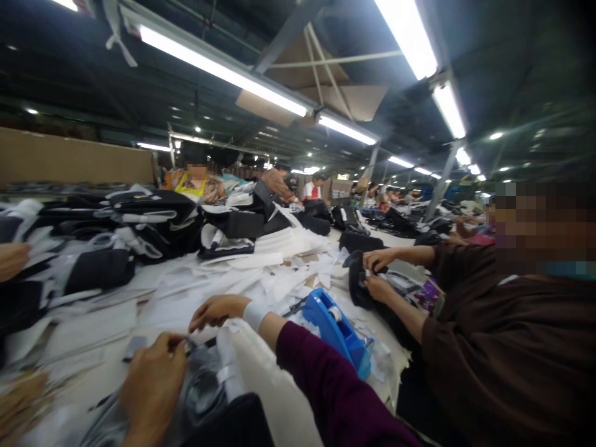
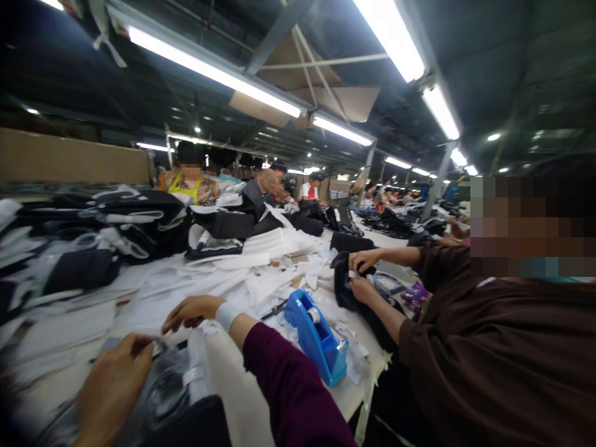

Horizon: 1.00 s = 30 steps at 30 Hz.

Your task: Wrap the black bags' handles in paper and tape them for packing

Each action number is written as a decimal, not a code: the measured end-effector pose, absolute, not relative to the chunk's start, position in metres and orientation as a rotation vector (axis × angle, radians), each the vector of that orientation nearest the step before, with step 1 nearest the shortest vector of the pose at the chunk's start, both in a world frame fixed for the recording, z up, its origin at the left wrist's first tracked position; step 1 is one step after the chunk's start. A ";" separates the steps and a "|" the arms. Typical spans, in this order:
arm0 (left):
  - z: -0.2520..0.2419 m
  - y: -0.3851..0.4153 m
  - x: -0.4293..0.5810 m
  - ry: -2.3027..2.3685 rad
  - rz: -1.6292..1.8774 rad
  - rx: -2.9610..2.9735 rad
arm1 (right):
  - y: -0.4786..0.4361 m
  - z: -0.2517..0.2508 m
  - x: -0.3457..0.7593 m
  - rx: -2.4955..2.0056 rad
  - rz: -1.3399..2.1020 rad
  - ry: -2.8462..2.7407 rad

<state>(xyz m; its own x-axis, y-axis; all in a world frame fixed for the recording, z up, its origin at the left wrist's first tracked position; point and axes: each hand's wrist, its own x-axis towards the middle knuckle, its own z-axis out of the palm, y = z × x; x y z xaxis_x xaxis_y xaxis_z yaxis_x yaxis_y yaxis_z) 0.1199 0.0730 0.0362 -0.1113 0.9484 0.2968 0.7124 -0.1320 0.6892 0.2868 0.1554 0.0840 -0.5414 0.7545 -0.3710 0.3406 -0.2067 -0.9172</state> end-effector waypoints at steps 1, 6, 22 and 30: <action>0.044 0.068 0.122 1.742 1.241 1.832 | 0.155 0.083 0.289 -1.242 1.810 -1.681; 0.044 0.075 0.129 1.308 1.536 1.352 | 0.154 0.069 0.298 -0.938 1.958 -1.399; 0.048 0.069 0.128 1.025 1.702 0.927 | 0.138 0.050 0.299 -0.698 1.871 -1.307; 0.048 0.070 0.126 1.053 1.707 0.903 | 0.134 0.048 0.296 -0.901 1.585 -1.606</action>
<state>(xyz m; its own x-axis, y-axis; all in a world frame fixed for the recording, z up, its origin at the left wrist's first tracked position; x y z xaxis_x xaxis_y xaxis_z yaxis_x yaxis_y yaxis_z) 0.1262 0.0703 0.0476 -0.3203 0.9398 0.1190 -0.3157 -0.2243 0.9220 0.2955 0.1345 0.0484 -0.5157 0.8568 0.0063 0.0048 0.0102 -0.9999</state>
